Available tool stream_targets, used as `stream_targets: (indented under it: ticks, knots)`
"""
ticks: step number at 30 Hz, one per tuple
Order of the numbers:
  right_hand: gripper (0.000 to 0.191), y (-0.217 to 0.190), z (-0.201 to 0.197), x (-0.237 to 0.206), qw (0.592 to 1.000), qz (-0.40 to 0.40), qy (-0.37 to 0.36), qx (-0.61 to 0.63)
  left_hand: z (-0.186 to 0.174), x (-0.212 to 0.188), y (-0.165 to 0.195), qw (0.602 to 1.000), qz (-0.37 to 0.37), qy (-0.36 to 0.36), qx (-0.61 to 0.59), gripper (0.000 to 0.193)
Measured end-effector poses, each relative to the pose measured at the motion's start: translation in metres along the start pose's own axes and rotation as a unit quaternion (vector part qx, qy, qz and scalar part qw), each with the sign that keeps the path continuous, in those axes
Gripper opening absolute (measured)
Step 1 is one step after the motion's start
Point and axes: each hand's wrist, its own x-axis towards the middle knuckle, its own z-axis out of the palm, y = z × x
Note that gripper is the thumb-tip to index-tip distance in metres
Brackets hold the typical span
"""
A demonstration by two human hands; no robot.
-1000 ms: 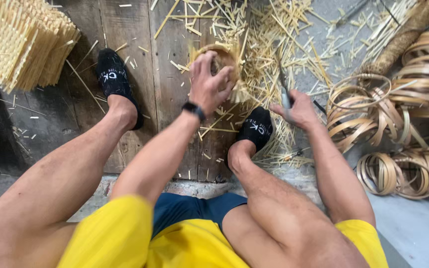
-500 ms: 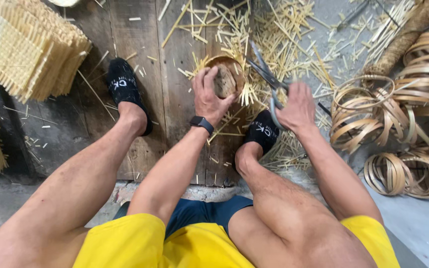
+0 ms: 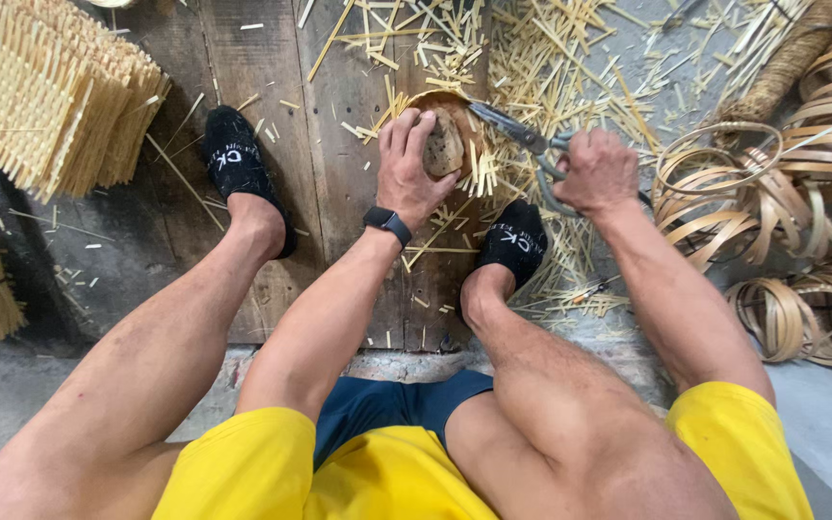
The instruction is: The person sits on the floor assembling woven bamboo basket trays. They bend a thin bamboo rim ring around a woven square panel, press the panel into a round wooden form, trim protruding bamboo ends with shears, and set finished trays onto a stack.
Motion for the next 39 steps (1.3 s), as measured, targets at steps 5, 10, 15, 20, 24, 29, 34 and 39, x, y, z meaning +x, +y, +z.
stream_targets:
  ticks: [5,10,15,20,24,29,34,39]
  knots:
    - [0.033,-0.013,0.013,0.018,0.970,-0.062,0.216,-0.097,-0.013,0.008,-0.004,0.998,0.041,-0.045,-0.028,0.095]
    - [0.021,0.002,0.024,0.021,0.999,-0.010,0.027,-0.019,-0.012,0.009,-0.004,0.999,0.041,-0.017,-0.017,0.091]
    - [0.046,-0.003,0.023,0.021,0.953,-0.107,0.280,-0.040,0.003,0.003,0.003,0.995,-0.082,0.010,-0.057,0.095]
    - [0.017,-0.015,0.023,0.032,0.997,-0.025,0.076,-0.022,-0.008,0.003,-0.010,0.998,-0.023,-0.029,-0.059,0.087]
    - [0.028,-0.002,0.019,0.027,0.998,-0.037,0.044,0.003,-0.007,0.003,-0.011,0.997,-0.036,-0.006,-0.062,0.081]
    - [0.037,-0.019,0.031,0.032,0.962,-0.089,0.252,-0.064,-0.009,0.008,-0.012,0.991,0.000,-0.070,-0.112,0.069]
    - [0.025,-0.002,0.028,0.031,0.998,-0.057,0.027,-0.017,-0.023,0.009,-0.013,0.994,0.005,-0.100,-0.035,0.074]
    - [0.044,-0.008,0.028,0.035,0.962,-0.112,0.232,-0.091,-0.019,0.014,-0.007,0.985,-0.028,-0.162,-0.054,0.071]
